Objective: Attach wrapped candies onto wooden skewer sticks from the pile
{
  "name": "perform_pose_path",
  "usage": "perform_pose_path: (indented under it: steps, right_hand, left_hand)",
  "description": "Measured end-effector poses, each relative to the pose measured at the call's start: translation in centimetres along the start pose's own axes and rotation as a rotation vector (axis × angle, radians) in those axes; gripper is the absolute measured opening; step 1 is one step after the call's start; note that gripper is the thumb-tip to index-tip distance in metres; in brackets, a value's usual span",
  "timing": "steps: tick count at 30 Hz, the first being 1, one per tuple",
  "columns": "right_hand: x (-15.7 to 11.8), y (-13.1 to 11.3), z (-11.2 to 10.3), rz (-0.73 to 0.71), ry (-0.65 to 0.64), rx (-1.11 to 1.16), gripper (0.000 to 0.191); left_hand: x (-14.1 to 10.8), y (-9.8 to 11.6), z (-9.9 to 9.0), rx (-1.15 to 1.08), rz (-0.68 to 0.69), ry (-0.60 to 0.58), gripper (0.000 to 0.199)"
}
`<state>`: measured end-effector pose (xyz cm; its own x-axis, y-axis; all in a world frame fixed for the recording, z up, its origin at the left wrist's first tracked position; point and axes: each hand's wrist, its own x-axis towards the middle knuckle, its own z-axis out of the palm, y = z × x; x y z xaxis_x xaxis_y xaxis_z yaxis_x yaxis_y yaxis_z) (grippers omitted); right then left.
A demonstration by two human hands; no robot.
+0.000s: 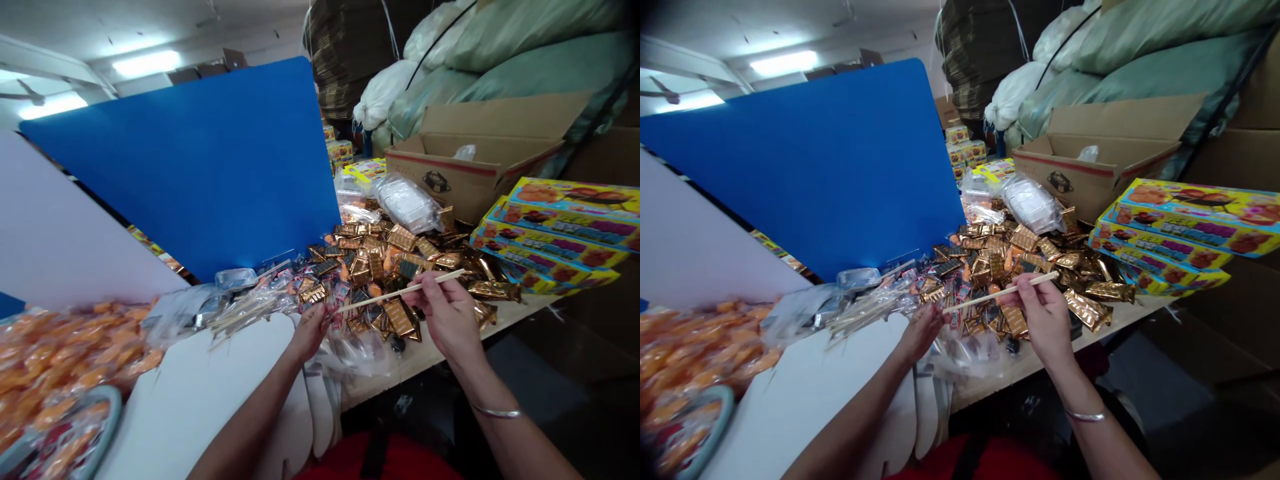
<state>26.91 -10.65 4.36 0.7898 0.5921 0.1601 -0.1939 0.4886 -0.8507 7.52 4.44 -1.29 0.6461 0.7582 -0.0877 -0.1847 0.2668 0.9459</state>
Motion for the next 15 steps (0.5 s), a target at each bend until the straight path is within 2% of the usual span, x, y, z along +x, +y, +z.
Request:
perform_pose_path:
  steps: [5, 12, 15]
  right_hand:
    - [0.3, 0.5, 1.2, -0.064, 0.029, -0.065, 0.024]
    - [0.4, 1.4, 0.9, 0.001, -0.014, -0.160, 0.028]
    - [0.3, 1.8, 1.0, 0.044, -0.029, -0.179, 0.029]
  left_hand:
    - [-0.4, 0.4, 0.3, -0.039, -0.021, -0.010, 0.038]
    - [0.1, -0.6, -0.6, 0.064, 0.012, 0.020, 0.042]
    - [0.2, -0.9, -0.8, 0.197, 0.068, 0.008, 0.041]
